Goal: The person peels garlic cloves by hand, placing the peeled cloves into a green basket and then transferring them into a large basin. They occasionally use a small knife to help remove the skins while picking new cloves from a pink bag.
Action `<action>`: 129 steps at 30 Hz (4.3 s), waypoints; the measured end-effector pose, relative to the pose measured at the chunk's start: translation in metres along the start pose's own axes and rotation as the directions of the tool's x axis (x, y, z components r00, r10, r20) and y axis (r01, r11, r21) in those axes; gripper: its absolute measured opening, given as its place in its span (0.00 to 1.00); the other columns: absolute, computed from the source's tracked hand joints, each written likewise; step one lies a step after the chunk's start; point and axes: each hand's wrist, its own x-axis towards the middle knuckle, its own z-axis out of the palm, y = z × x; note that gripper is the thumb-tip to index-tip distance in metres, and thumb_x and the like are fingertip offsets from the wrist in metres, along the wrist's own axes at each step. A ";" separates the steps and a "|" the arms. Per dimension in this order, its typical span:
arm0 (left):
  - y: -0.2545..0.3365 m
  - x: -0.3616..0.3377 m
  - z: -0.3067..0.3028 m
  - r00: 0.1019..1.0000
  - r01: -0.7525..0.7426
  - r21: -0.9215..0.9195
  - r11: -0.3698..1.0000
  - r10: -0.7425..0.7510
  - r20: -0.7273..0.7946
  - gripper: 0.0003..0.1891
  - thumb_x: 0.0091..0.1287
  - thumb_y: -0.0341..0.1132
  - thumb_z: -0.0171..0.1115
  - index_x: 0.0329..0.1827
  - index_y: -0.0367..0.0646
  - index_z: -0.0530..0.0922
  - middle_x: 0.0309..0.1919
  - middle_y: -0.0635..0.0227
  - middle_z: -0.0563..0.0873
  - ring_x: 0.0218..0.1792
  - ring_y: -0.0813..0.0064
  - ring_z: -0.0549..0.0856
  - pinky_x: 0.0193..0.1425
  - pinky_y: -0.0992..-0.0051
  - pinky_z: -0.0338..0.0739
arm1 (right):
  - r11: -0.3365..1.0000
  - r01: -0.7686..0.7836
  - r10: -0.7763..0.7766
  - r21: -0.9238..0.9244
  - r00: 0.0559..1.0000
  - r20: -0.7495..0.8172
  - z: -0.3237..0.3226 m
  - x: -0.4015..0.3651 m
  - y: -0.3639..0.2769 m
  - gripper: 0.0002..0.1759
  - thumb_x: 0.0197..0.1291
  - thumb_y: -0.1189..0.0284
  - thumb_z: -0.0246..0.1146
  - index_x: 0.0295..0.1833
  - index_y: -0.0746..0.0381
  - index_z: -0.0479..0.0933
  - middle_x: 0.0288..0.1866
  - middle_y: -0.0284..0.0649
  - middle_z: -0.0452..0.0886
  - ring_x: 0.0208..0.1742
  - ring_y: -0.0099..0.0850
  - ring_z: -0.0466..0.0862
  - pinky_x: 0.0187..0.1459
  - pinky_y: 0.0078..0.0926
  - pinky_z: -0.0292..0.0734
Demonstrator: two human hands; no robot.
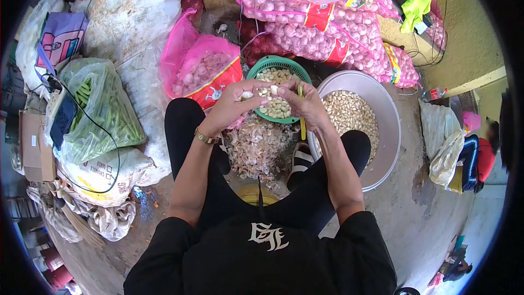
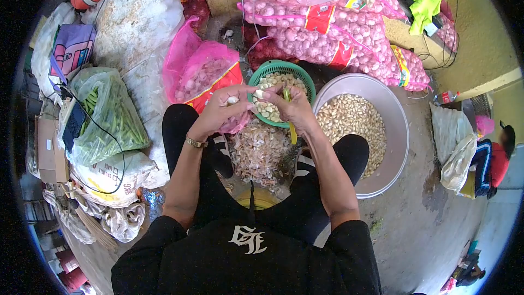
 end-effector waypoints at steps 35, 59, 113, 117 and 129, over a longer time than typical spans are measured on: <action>-0.024 0.014 -0.008 0.961 0.133 -0.322 0.937 -0.202 -0.191 0.11 0.72 0.39 0.64 0.44 0.39 0.81 0.23 0.77 0.78 0.16 0.90 0.71 0.17 0.88 0.62 | 0.970 0.187 -0.195 -0.154 0.980 -0.038 -0.011 0.004 0.002 0.12 0.61 0.64 0.72 0.43 0.60 0.83 0.29 0.29 0.84 0.16 0.11 0.62 0.19 0.12 0.52; -0.069 0.035 0.020 0.956 0.063 -0.824 0.564 -0.270 -0.112 0.15 0.77 0.43 0.55 0.54 0.40 0.76 0.51 0.59 0.83 0.48 0.70 0.83 0.53 0.75 0.83 | 0.830 0.362 -0.431 -0.425 0.899 -0.075 0.011 0.013 0.021 0.14 0.59 0.69 0.71 0.44 0.68 0.82 0.37 0.40 0.86 0.35 0.23 0.83 0.37 0.26 0.77; -0.048 0.032 0.025 0.948 0.010 -0.544 0.839 -0.180 -0.261 0.15 0.72 0.37 0.64 0.55 0.38 0.79 0.31 0.69 0.84 0.20 0.91 0.73 0.20 0.89 0.64 | 0.905 0.349 -0.398 -0.244 0.897 -0.191 -0.002 0.026 0.025 0.06 0.64 0.74 0.66 0.37 0.67 0.83 0.33 0.38 0.86 0.36 0.22 0.81 0.43 0.25 0.76; -0.040 0.032 0.014 0.951 0.025 -0.585 0.810 -0.199 -0.235 0.16 0.73 0.38 0.63 0.57 0.39 0.77 0.38 0.64 0.85 0.21 0.90 0.72 0.19 0.89 0.63 | 0.831 0.369 -0.406 -0.415 0.914 -0.001 -0.005 0.006 0.010 0.06 0.66 0.73 0.67 0.42 0.65 0.82 0.35 0.33 0.85 0.37 0.19 0.80 0.42 0.20 0.77; -0.063 0.044 -0.004 0.976 0.109 -0.764 0.636 -0.212 -0.037 0.16 0.74 0.43 0.61 0.57 0.43 0.77 0.35 0.68 0.82 0.22 0.88 0.72 0.20 0.89 0.62 | 0.786 0.056 0.107 -0.616 0.968 0.225 -0.017 -0.002 0.013 0.12 0.61 0.72 0.70 0.47 0.65 0.83 0.36 0.37 0.86 0.40 0.23 0.81 0.48 0.26 0.77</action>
